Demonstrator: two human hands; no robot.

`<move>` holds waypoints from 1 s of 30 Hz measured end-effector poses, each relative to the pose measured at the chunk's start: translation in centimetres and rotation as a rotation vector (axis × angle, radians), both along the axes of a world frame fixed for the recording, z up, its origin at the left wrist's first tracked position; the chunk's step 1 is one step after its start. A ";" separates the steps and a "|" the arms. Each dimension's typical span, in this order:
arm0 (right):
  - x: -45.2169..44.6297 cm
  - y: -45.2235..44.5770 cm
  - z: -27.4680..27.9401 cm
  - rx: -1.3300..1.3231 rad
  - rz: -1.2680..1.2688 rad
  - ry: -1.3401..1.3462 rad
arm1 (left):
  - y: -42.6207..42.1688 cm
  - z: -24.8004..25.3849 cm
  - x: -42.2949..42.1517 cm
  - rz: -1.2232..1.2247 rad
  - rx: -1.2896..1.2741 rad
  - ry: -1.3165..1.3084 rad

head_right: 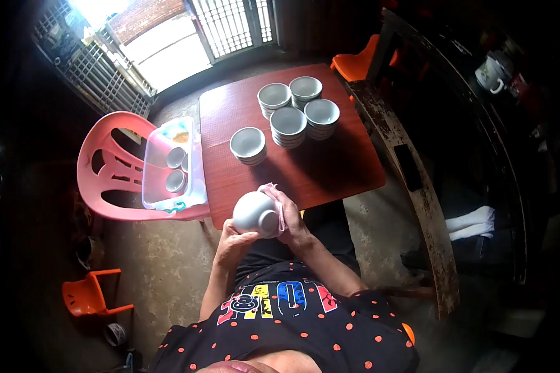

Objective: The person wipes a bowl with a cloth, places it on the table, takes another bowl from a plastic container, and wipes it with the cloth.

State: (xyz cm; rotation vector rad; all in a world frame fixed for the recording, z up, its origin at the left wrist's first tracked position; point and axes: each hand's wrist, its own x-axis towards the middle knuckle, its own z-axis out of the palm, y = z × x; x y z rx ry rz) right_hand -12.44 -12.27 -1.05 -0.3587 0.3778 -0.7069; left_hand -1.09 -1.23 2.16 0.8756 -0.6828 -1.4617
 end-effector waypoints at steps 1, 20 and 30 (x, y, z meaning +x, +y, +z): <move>-0.1 -0.1 -0.2 0.034 0.011 0.069 | 0.2 -0.1 0.4 -0.018 0.026 -0.058; -2.1 2.7 8.4 -1.534 0.009 0.393 | 3.0 -0.6 -1.6 -0.055 -0.195 0.792; -4.4 7.0 12.4 -1.840 -0.169 0.548 | 5.9 1.6 -2.4 -0.121 -0.301 0.602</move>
